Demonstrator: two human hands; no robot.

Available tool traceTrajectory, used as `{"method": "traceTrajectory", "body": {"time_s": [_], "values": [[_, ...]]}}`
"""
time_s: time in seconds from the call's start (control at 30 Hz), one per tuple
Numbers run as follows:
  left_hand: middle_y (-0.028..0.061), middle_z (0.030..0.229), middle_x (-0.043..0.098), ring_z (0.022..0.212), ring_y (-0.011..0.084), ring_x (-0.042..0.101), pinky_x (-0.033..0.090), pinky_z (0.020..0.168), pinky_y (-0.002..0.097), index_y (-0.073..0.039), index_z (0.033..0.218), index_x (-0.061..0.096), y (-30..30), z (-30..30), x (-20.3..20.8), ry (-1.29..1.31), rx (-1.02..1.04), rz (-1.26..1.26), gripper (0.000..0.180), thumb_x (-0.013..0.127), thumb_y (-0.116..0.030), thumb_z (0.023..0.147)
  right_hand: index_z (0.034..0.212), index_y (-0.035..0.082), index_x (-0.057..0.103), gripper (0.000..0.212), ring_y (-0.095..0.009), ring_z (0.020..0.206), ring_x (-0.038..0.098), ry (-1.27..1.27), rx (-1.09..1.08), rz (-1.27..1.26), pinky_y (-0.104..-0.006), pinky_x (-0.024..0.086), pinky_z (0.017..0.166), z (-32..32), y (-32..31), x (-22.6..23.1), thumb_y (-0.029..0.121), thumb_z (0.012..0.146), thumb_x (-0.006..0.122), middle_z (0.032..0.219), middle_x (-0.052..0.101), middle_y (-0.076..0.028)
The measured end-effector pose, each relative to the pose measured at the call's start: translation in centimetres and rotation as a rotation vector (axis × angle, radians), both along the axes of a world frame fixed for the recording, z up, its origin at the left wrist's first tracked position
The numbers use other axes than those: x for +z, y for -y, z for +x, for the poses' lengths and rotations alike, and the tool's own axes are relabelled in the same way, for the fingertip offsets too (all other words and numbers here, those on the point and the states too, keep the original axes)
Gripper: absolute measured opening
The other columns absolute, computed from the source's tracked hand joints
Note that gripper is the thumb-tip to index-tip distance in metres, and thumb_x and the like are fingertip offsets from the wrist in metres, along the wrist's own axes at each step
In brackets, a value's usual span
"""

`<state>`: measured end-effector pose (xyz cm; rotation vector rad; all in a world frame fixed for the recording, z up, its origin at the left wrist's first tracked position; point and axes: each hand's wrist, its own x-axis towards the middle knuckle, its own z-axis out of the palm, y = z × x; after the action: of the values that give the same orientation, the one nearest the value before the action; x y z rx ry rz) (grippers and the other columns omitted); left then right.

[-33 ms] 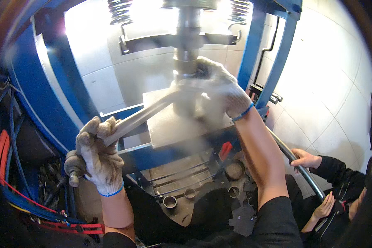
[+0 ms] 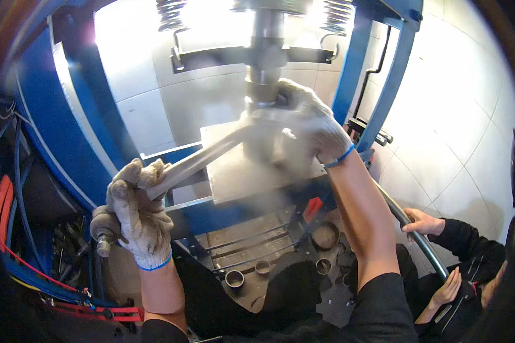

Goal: The person uses a hydraulic press to install cylindrical bushings into metal connecting rods. They place each bushing over the rod end, lower the press ram to seat it, then remove the rod and place it on the floor. The process repeats for multiple rods.

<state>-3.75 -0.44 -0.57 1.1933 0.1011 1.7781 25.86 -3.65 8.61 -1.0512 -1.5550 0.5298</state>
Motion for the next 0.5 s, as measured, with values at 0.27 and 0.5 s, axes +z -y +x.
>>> {"method": "traceTrajectory", "body": {"time_s": [0.27, 0.5], "values": [[0.0103, 0.096, 0.066, 0.102, 0.0265, 0.065, 0.053, 0.099, 0.0524, -0.004, 0.118, 0.066, 1.0, -0.5, 0.2, 0.122, -0.075, 0.03, 0.041, 0.063, -0.039, 0.097, 0.125, -0.006, 0.057, 0.051, -0.019, 0.101, 0.068, -0.091, 0.023, -0.076, -0.0308, 0.055, 0.092, 0.0, 0.6, 0.9, 0.001, 0.08, 0.079, 0.108, 0.07, -0.014], [0.0073, 0.097, 0.064, 0.102, 0.0279, 0.063, 0.05, 0.1, 0.0565, -0.009, 0.119, 0.063, 1.0, -2.1, -1.1, 0.018, -0.063, 0.137, 0.042, 0.061, -0.044, 0.097, 0.148, -0.005, 0.031, 0.086, -0.021, 0.099, 0.069, -0.098, -0.061, 0.124, -0.0343, 0.057, 0.091, -2.9, 2.1, -0.2, -0.002, 0.077, 0.08, 0.109, 0.07, -0.018]]}}
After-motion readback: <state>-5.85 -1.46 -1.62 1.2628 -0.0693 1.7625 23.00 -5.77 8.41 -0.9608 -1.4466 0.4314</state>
